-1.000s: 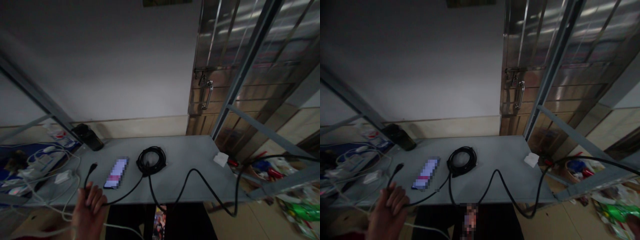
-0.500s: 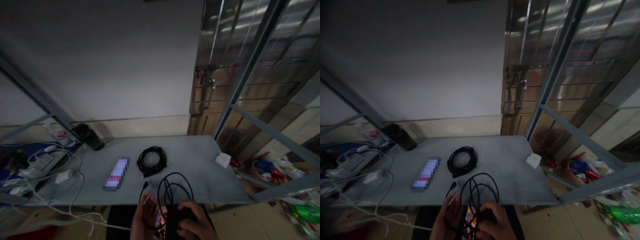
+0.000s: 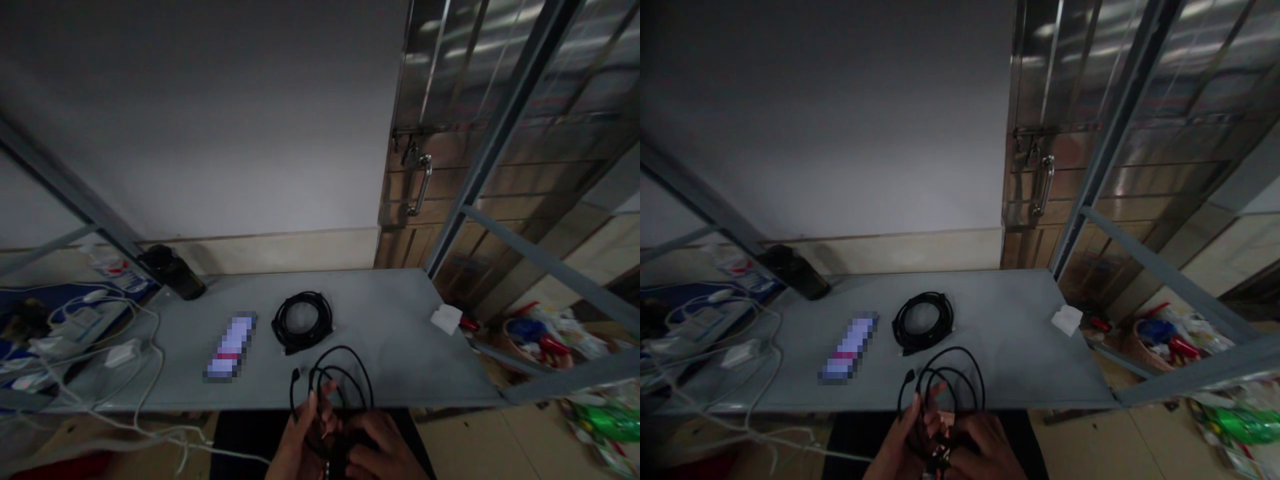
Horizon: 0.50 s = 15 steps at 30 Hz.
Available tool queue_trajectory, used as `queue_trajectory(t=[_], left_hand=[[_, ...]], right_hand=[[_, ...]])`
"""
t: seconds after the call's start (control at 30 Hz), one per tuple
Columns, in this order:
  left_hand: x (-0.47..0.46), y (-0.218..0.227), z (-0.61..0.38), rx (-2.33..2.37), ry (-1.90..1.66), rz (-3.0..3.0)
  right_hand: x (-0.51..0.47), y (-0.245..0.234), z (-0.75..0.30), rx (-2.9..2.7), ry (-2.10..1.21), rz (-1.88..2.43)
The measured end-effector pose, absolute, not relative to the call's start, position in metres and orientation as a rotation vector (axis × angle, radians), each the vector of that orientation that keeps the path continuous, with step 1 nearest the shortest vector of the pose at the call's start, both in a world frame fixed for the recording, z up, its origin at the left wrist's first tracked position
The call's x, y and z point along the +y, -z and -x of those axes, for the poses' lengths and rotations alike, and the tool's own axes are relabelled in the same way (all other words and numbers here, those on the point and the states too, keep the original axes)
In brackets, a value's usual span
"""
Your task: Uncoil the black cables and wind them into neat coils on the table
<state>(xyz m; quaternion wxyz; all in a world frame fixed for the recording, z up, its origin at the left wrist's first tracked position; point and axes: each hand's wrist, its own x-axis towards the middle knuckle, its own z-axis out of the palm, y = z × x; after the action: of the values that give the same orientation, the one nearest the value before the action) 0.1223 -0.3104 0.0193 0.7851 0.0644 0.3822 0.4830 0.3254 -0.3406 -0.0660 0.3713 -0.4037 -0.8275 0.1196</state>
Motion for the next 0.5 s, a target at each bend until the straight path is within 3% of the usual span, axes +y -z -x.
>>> queue_trajectory(t=[0.23, 0.5], left_hand=[[-0.303, -0.022, -0.131, 0.896, -1.175, -0.030], [-0.311, -0.001, -0.148, 0.817, -1.158, -0.004]], right_hand=[[-0.351, 0.065, -0.333, -1.703, -0.253, 1.369], [-0.362, 0.065, -0.281, -1.175, -0.876, 1.082]])
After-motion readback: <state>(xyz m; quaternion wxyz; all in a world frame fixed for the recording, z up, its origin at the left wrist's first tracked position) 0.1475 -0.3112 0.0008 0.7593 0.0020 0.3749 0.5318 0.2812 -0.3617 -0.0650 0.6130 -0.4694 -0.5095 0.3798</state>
